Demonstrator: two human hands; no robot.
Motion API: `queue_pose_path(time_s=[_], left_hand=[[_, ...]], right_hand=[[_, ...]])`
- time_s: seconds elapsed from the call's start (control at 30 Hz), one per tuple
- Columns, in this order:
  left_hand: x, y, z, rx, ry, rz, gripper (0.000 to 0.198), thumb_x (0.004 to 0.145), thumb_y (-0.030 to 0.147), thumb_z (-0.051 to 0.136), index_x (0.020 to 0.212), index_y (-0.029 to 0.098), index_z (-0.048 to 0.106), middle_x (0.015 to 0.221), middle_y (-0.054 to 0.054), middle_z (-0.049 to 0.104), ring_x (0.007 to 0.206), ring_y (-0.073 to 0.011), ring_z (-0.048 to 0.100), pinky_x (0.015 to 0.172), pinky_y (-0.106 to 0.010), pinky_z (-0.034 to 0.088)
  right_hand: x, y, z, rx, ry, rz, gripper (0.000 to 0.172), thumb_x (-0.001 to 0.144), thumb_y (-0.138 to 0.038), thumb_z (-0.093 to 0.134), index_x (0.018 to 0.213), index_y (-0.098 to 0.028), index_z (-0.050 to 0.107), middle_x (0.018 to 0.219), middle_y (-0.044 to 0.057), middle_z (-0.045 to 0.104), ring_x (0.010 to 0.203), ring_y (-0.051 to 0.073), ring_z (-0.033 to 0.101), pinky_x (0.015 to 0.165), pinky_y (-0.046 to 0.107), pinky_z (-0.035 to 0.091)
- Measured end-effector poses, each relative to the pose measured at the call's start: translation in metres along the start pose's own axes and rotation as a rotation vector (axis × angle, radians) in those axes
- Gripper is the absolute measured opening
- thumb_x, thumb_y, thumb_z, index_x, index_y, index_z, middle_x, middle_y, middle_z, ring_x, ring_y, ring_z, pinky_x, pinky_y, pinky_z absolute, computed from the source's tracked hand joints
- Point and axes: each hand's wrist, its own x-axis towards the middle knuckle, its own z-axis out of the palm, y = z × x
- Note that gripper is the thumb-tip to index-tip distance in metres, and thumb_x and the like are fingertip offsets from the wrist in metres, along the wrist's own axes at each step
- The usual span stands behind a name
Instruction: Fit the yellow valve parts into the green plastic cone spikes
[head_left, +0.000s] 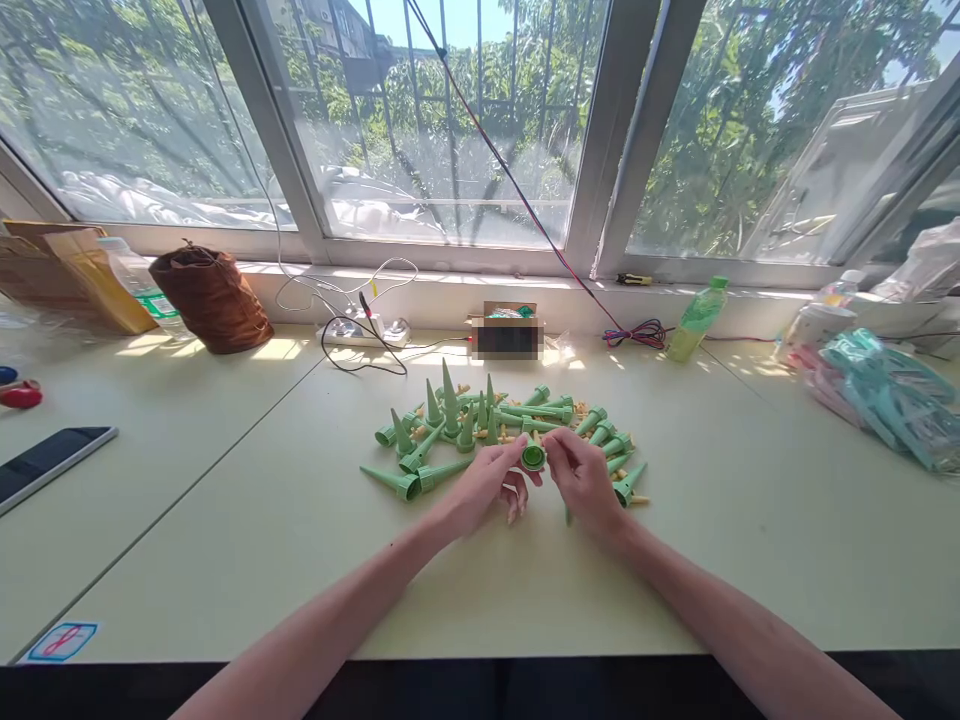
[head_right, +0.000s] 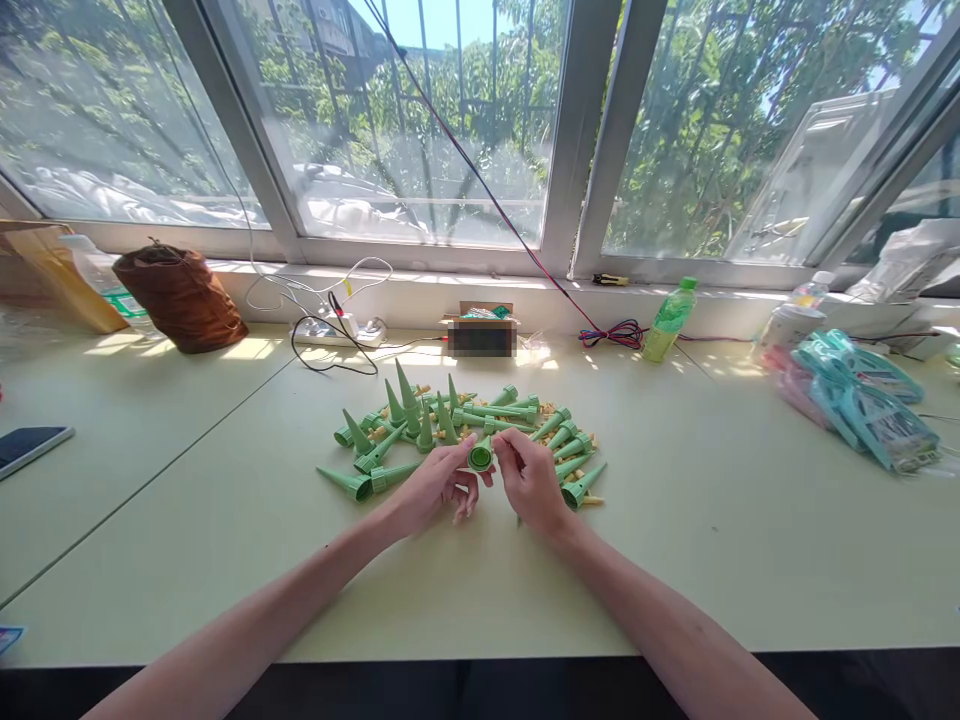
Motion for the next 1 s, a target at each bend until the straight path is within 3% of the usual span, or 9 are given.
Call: queue_pose_path(time_s=[0.27,0.47,1.0], left_hand=[[-0.0015,0.0028,-0.0032,-0.01,-0.047,0.008,0.046,0.088,0.058,0.058,0.092,0.012,0.062,0.089,-0.008,0.063,0.052,-0.0077,0.056,0.042,-0.02,0.044],[-0.0027,0.0031,-0.0056,0.081,-0.05,0.032,0.042,0.086,0.056,0.062,0.085,0.014,0.057,0.06,0.0,0.055,0.05,-0.0103,0.055,0.044,-0.02,0.043],[-0.0076,0.0047,0.0006,0.4,0.083,0.181,0.037,0.083,0.053,0.065,0.086,0.017,0.054,0.062,0.004,0.049,0.051,-0.0099,0.051,0.042,-0.02,0.041]], right_hand=[[0.0004,0.0002,-0.0003,0.038,-0.023,0.019,0.031,0.1,-0.037,0.045,0.074,-0.02,0.049,0.058,-0.005,0.043,0.049,0.01,0.035,0.047,0.023,0.029],[0.0003,0.0024,-0.0006,0.03,-0.024,0.042,0.032,0.099,-0.04,0.047,0.074,-0.02,0.05,0.058,-0.005,0.04,0.049,0.01,0.034,0.046,0.024,0.028],[0.0002,0.0019,-0.0014,0.042,-0.044,0.086,0.032,0.098,-0.042,0.048,0.074,-0.02,0.05,0.058,-0.005,0.038,0.05,0.01,0.032,0.046,0.024,0.026]])
